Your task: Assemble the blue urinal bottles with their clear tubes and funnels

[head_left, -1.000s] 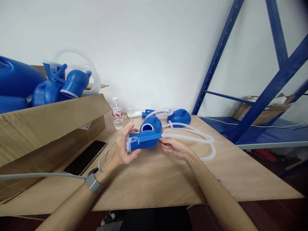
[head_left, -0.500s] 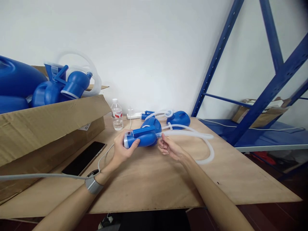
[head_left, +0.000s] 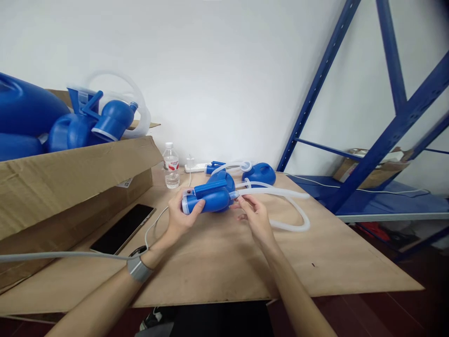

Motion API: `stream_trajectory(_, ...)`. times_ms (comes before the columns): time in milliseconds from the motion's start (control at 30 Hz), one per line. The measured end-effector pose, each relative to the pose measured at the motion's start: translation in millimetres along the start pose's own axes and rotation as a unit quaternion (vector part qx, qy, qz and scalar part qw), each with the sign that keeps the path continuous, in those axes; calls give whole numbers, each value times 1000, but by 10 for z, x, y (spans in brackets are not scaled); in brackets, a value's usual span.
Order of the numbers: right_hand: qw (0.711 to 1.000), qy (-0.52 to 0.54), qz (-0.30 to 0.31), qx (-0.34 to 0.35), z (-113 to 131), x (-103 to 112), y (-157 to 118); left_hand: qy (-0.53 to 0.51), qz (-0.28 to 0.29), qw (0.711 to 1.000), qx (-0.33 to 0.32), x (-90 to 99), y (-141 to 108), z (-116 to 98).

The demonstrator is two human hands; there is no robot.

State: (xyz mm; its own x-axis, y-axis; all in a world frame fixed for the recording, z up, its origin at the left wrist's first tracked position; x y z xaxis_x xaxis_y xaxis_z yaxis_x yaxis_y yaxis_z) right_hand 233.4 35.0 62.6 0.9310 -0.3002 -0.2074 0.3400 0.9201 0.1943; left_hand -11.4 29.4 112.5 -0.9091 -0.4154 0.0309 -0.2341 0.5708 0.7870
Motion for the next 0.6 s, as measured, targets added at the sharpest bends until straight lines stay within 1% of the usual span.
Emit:
stream_trajectory(67, 999, 31, -30, -7, -28, 17, -80, 0, 2, 1000, 8, -14, -19, 10)
stream_trajectory(167, 987, 132, -71, -60, -161, 12, -177, -2, 1, 1000, 12, -27, -44, 33)
stream_trajectory(233, 972, 198, -83, -93, -247, -22, -227, -8, -3, 1000, 8, -29, -54, 39)
stream_trajectory(300, 962, 233, -86, -109, -301, -56, -260, -13, -4, 1000, 7, -32, -58, 47)
stream_trajectory(367, 963, 231, -92, -102, -320, -58, -277, -17, -4, 1000, 10, -34, -56, 48)
stream_trajectory(500, 978, 176, -93, -55, -309, -42, -266, -18, 6, 1000, 5, -48, -44, -5)
stream_trajectory(600, 983, 154, -95, -36, -323, -7, -227, -17, 13, 1000, 3, -58, -42, -34)
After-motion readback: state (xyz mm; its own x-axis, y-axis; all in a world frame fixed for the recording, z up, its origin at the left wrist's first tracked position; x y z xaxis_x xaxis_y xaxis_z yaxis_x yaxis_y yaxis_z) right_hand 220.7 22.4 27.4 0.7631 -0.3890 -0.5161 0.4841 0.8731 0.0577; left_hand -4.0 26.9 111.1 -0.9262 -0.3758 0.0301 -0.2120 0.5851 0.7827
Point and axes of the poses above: each hand's wrist, its own y-axis towards the middle knuckle, its own x-axis out of the back of the hand, z = x × y, the point moved 10 cm from there along y, towards the middle knuckle, and after that the axes turned 9 degrees about -z, right-handed, at the moved point
